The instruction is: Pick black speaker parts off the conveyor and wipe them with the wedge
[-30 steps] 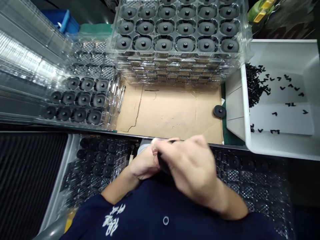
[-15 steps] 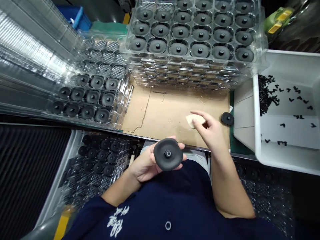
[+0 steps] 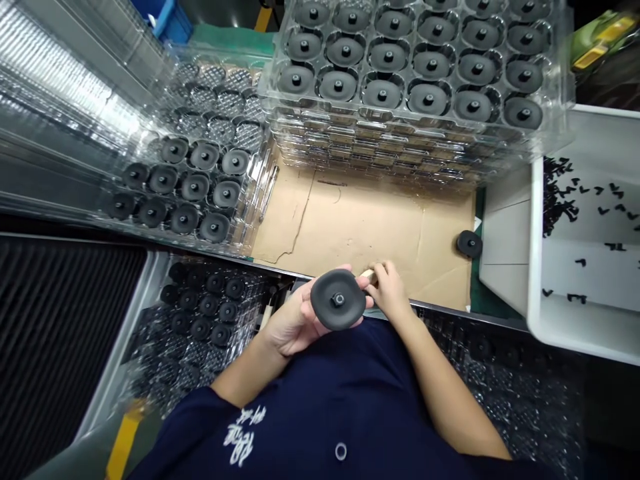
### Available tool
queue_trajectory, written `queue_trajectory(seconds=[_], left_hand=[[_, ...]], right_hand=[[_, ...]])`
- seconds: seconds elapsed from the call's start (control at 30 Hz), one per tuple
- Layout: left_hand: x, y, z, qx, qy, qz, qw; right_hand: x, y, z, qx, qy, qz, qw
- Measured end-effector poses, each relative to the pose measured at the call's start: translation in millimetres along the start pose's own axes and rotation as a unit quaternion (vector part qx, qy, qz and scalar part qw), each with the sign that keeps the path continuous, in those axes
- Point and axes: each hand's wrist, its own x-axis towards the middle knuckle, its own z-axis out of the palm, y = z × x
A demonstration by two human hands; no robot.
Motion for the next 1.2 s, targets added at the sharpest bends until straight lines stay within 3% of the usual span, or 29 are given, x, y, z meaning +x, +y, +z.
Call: queue_trajectory(seconds=[0.13,0.23,0.37,0.47,0.53,0.67,0.77,0.83,0.93,1.03,1.13,1.2], left_hand=[[-1.3,-3.5,0.6,0.009,0.024,0.016,1.000],[-2.6,-5.0,1.5,0.017,0.018,0.029,0.999],[-1.4,-9.2,3.9,0.050,0.023,0.040,0.998],[1.8,-13.3,3.7,0.096,0.064,0.063,0.991],[4.3,-14.6,2.8,0.112,0.096,0.093,0.985],[10.0,-16.1,4.7,0.116,0.130,0.147,0.974],[14.3,-17.2,7.6,0.134,0.108,0.163,0.971],[15.4,-16.2,8.3,0.144,0.097,0.173,0.970],[12.9,-12.9,9.8,0.140,0.092,0.175,0.970],[8.7,-11.0,15.7,0.128,0.078,0.154,0.977],[6.8,-11.7,23.1,0.124,0.069,0.133,0.981],[6.3,-12.7,26.2,0.123,0.069,0.126,0.982]], right_hand=[[5.4,10.9,4.3,0.040,-0.007,-0.045,0.998],[9.7,2.8,-19.7,0.076,0.023,-0.039,0.996],[-5.4,-52.9,-79.3,0.149,0.146,-0.039,0.977],[-24.1,-102.2,-109.1,0.125,0.229,-0.220,0.940],[-31.0,-120.9,-114.6,0.094,0.222,-0.251,0.938],[-27.8,-128.7,-110.1,0.032,0.178,-0.200,0.963],[-26.4,-130.1,-104.8,0.039,0.271,-0.227,0.935],[-34.5,-128.3,-102.9,0.057,0.285,-0.213,0.933],[-56.6,-112.6,-102.0,0.188,0.147,-0.163,0.957],[-73.8,-85.2,-97.2,0.400,0.031,-0.041,0.915],[-78.2,-63.5,-86.2,0.500,0.052,0.086,0.860],[-77.1,-57.2,-78.6,0.512,0.063,0.114,0.849]])
